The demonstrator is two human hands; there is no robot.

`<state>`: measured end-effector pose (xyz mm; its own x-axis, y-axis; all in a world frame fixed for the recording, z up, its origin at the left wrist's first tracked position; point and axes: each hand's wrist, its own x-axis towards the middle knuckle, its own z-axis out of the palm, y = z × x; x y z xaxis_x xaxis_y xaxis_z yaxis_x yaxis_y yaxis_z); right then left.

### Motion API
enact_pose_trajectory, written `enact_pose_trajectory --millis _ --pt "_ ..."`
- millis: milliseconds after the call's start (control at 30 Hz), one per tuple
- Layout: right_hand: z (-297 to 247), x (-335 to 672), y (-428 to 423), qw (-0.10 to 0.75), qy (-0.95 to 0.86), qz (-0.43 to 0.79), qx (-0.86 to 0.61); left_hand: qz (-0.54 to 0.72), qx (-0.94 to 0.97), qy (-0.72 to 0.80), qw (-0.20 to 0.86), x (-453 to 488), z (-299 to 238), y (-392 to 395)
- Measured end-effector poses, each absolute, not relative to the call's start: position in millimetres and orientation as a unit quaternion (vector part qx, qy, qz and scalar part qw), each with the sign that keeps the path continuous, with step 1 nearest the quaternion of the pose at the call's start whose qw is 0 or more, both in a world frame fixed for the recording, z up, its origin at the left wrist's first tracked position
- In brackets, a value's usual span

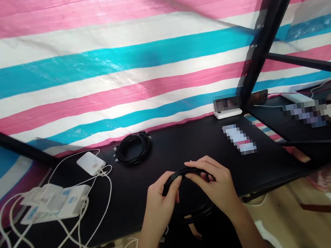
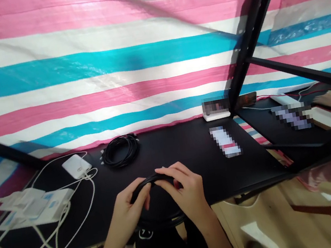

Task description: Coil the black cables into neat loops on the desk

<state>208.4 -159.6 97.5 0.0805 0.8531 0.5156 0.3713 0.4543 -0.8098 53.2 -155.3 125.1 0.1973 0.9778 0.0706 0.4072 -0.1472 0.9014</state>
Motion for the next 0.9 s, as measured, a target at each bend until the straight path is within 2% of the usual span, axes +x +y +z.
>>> enact_pose_trajectory --millis 367,500,700,900 --pt "100.9 203.8 -166.3 0.568 -0.635 0.221 -0.474 0.340 0.652 0.539 0.412 48.3 130.9 -164.4" --pt "105.7 201.7 -171.2 0.555 -0.619 0.275 -0.483 0.343 0.636 0.546 0.423 41.6 131.0 -167.1" --pt "112.3 208.1 -174.6 0.516 -0.569 0.438 -0.467 0.338 0.637 0.516 0.463 36.9 135.4 -170.6" --pt "110.8 212.1 -175.1 0.498 -0.557 0.471 -0.468 0.330 0.609 0.521 0.500 37.7 133.1 -170.9"
